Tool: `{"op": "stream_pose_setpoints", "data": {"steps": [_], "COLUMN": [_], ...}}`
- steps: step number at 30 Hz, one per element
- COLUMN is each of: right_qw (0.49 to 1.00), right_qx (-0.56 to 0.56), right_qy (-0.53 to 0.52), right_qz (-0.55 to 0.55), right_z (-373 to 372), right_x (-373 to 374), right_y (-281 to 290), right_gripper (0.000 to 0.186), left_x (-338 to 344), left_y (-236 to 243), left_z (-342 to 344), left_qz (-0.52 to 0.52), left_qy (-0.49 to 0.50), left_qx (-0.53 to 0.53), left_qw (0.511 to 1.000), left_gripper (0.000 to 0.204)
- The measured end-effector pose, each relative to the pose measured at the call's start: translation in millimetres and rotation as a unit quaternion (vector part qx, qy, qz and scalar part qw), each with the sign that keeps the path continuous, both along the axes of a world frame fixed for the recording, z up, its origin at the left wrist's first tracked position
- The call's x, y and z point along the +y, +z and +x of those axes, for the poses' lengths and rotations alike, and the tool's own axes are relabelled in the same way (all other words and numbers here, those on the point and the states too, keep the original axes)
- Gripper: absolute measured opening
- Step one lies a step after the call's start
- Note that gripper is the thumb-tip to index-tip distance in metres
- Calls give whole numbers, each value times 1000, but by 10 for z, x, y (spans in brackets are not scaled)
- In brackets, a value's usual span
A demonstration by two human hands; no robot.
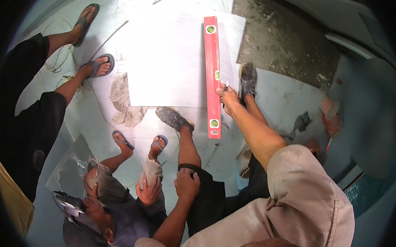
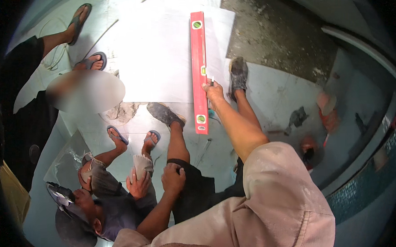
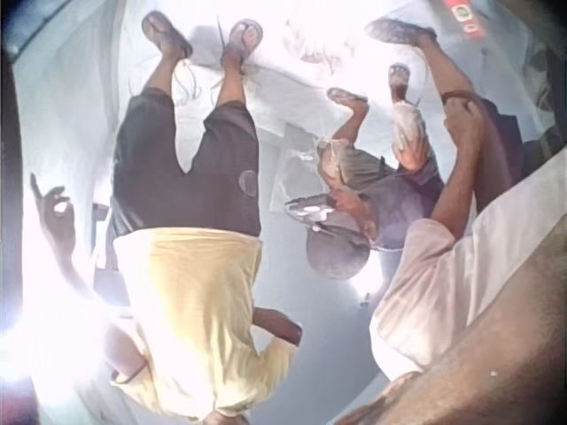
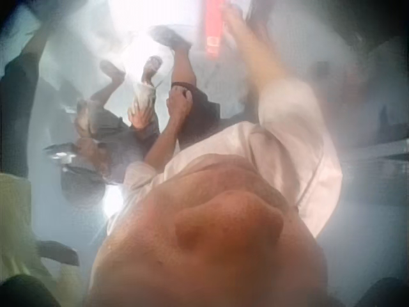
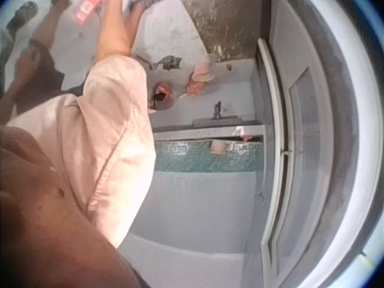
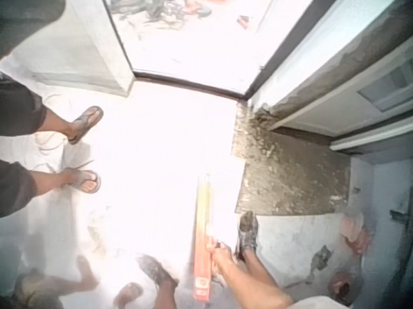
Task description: The person uses a level and a pencil to mark a floor tile, then measures the tile with a tape measure and picks it up.
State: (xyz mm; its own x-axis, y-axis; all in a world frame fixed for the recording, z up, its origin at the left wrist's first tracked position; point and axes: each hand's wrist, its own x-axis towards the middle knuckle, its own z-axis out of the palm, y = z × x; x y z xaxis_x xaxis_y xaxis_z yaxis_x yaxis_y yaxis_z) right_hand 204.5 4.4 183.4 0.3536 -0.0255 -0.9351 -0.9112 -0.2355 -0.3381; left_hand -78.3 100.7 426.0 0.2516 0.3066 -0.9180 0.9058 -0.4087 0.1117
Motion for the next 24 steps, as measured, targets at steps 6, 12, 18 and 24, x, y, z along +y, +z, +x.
{"op": "stream_pose_setpoints", "data": {"steps": [6, 12, 18, 24], "right_qw": [992, 967, 973, 990], "right_qx": [-71, -87, -95, -37], "right_qy": [-48, -54, -105, -66], "right_qz": [-93, -232, -183, -123], "right_z": [-105, 234, 241, 95], "right_x": [-635, -1278, -2147, -2948], "right_y": [93, -153, -955, -1215], "right_gripper": [36, 44, 32, 34], "left_x": [268, -14, -1022, -1977], "left_y": [17, 37, -1018, -3227], "left_z": [-114, 46, 355, 777], "left_qz": [-9, 18, -47, -36], "left_qy": [-47, -67, -55, 157], "left_qx": [-18, -41, -119, 42], "left_qw": [999, 997, 990, 986], "left_gripper": [24, 25, 24, 79]}}
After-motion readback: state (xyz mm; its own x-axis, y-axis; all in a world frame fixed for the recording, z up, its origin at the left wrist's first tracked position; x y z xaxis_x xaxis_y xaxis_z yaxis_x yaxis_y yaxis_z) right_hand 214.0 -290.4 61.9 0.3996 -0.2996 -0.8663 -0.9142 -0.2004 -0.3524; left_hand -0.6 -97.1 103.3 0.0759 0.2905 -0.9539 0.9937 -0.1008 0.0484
